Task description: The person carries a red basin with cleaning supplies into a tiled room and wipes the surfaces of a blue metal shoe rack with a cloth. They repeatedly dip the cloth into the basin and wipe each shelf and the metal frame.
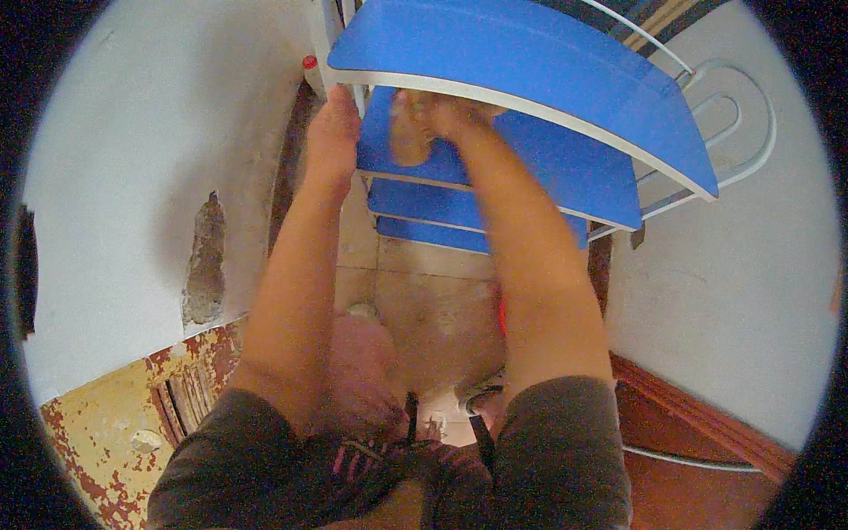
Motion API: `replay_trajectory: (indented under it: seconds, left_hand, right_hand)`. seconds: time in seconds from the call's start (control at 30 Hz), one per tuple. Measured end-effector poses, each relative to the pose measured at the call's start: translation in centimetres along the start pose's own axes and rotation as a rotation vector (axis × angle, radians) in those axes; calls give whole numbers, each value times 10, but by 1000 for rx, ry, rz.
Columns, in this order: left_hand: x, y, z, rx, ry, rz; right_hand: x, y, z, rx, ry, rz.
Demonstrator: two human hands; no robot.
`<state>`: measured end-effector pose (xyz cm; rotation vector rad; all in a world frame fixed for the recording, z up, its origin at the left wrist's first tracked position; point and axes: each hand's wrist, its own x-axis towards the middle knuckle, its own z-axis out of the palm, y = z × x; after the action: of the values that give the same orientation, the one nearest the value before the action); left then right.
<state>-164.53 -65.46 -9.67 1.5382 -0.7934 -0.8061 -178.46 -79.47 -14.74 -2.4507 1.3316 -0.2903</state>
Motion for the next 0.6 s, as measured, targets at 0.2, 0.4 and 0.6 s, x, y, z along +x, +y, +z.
replay_trajectory:
  seconds: [0.2, 0.4, 0.6]
  left_hand:
    - [4, 0, 1, -23, 24, 67]
    - [3, 9, -2, -12, 16, -63]
    - [6, 1, -7, 63, -24, 8]
  right_hand:
    - [-49, -76, 28, -225, 262, -173]
    - [-108, -94, 23, -222, 383, -157]
    - [-146, -17, -4, -340, 237, -144]
